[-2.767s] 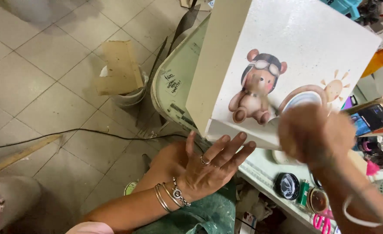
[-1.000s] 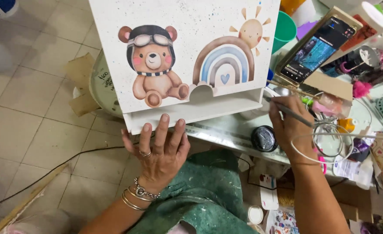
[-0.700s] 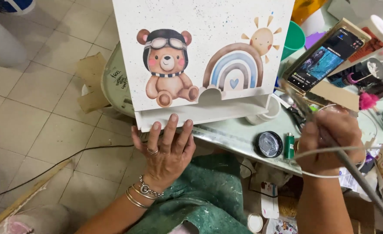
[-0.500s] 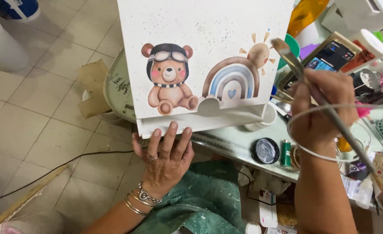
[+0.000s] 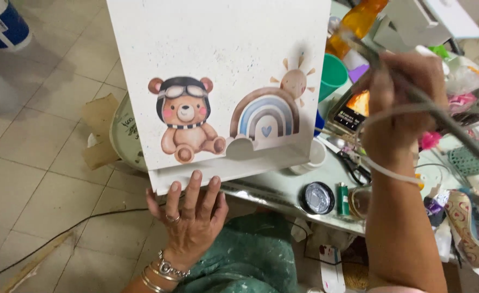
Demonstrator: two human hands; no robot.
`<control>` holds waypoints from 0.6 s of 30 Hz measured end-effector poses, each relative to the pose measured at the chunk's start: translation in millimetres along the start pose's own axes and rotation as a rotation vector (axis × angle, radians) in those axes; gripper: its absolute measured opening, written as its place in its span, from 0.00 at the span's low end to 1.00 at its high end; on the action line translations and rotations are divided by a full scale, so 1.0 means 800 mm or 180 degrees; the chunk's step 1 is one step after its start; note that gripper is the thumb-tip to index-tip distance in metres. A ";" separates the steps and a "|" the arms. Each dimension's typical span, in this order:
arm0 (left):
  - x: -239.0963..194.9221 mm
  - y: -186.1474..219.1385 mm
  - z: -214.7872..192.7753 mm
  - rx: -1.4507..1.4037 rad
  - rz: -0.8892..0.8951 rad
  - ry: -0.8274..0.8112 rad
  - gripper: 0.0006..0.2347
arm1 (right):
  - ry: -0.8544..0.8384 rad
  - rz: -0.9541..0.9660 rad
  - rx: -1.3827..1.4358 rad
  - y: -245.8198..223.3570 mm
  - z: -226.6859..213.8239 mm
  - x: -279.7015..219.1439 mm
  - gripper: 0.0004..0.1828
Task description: The person is using a paintbrush to apply a coating to the edges and the decorated front panel of a wooden box.
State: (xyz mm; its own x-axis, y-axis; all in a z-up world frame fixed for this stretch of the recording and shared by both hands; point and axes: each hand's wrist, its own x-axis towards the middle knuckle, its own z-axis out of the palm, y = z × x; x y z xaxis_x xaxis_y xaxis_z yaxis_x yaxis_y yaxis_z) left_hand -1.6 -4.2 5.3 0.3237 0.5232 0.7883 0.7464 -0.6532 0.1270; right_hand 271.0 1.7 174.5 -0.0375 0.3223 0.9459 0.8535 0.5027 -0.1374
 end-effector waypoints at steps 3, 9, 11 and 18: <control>0.000 -0.001 -0.001 -0.0012 -0.0009 -0.0121 0.27 | 0.0035 0.0203 0.0531 0.021 0.022 0.023 0.07; -0.003 -0.002 0.002 0.0062 0.0017 -0.0124 0.26 | -0.0124 0.0163 -0.0133 0.014 0.014 -0.009 0.04; -0.003 -0.003 0.003 0.0054 0.0042 -0.0048 0.25 | -0.0401 0.0115 -0.0663 -0.009 0.001 -0.028 0.05; -0.008 -0.003 0.004 0.0038 0.0053 -0.0142 0.26 | -0.0750 0.0512 -0.0198 -0.045 -0.037 -0.092 0.07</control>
State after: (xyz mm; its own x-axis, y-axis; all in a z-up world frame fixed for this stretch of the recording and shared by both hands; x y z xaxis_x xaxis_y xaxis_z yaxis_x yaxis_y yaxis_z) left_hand -3.4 -4.4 -1.6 0.3615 0.5366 0.7625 0.7475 -0.6556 0.1069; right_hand 258.5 -63.7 118.4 -0.0126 0.5750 0.8181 0.8882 0.3822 -0.2549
